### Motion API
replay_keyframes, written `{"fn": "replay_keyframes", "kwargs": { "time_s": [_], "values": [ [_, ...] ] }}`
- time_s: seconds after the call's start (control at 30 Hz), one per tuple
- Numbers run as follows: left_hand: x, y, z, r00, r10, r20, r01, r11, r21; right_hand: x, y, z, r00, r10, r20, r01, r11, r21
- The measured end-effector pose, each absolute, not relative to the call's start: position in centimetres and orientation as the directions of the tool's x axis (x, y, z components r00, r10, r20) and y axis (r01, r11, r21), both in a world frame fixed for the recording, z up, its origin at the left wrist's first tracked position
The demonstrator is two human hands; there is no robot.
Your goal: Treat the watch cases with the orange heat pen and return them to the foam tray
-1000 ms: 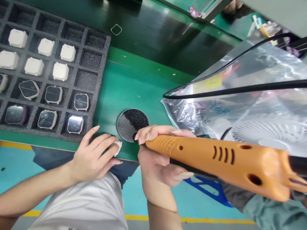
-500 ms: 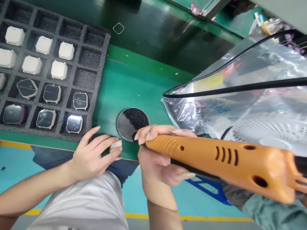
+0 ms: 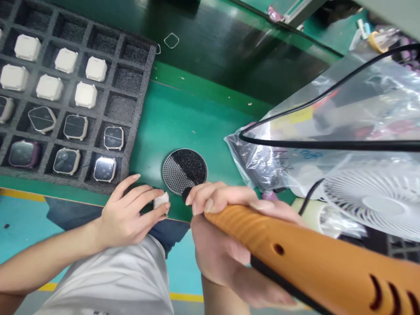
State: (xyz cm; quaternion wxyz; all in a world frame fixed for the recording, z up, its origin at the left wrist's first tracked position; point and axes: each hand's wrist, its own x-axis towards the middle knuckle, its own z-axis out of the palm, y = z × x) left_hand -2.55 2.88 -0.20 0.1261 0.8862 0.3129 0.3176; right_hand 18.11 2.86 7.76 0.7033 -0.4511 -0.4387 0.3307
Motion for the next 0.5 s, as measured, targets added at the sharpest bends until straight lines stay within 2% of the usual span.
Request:
{"fn": "replay_keyframes", "kwargs": {
  "time_s": [0.1, 0.2, 0.33, 0.5],
  "values": [
    [-2.4, 2.9, -0.2, 0.590, 0.642, 0.489, 0.486, -0.767, 0.420, 17.5, 2.3, 7.8, 0.329, 0.862, 0.385, -0.071, 0.429, -0.900],
    [-2.3, 2.9, -0.2, 0.587, 0.647, 0.487, 0.494, -0.763, 0.417, 16.9, 2.1, 7.2, 0.275, 0.889, 0.366, -0.093, 0.404, -0.910],
    [-2.3, 2.8, -0.3, 0.587, 0.647, 0.487, 0.496, -0.762, 0.415, 16.5, 1.9, 6.7, 0.317, 0.880, 0.353, -0.127, 0.408, -0.904],
    [-2.2, 2.8, -0.3, 0.589, 0.651, 0.479, 0.496, -0.759, 0.421, 16.8, 1.9, 6.5, 0.293, 0.879, 0.376, -0.118, 0.424, -0.898]
  ]
}}
